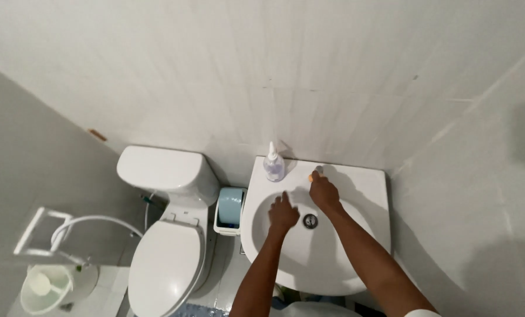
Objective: The person cleans a white bathroom sink using an orange sponge. They apply liquid soap from a dispenser, scrub the sink basin and faucet, and rinse the sponge under running water.
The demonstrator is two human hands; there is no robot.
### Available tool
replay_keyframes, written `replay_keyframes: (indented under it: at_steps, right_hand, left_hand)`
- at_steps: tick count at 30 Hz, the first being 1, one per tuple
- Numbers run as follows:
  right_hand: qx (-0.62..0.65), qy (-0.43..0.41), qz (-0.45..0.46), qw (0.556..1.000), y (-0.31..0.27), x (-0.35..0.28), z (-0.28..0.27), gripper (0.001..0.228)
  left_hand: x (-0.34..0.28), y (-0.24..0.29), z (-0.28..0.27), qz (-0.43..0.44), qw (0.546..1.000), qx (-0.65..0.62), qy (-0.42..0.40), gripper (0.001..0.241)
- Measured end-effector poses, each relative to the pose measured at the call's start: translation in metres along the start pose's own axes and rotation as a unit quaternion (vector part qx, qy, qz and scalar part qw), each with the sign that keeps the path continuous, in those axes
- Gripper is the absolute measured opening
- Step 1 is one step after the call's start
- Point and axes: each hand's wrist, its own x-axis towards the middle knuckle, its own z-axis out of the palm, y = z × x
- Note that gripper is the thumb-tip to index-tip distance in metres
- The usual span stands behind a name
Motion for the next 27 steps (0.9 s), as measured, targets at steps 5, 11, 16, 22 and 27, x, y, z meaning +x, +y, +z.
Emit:
replay_keyframes:
  at_steps: [5,11,16,22,27]
  right_hand:
    - [0.279,0.005,0.054,0.959,-0.008,-0.043,-0.026,0.059]
    - [0.599,0.071,0.127,0.787,0.056,-0.022,0.052,0.067]
    - [0.511,0.094,0.054,0.853,0.02,-0.022,0.022,0.053]
    - [0.45,0.075,0.116,0.882,0.048,0.047,0.02,0.06]
    - [0.34,0.092,0.146,0.924,0.081,0.103,0.058,0.055]
  left_hand:
    - [0.0,0.065,-0.058,0.123,0.966,-0.228,-0.027,0.063]
    - [0.016,0.072,-0.045,0.151,0.952,-0.257,-0.077,0.061]
    - [0.019,0.065,-0.045,0.131,0.947,-0.293,-0.027,0.045]
    - [0.067,0.073,-0.038,0.128,0.932,-0.317,0.117,0.027]
    - [0.073,0.095,-0.025,0.128,0.958,-0.252,0.045,0.052]
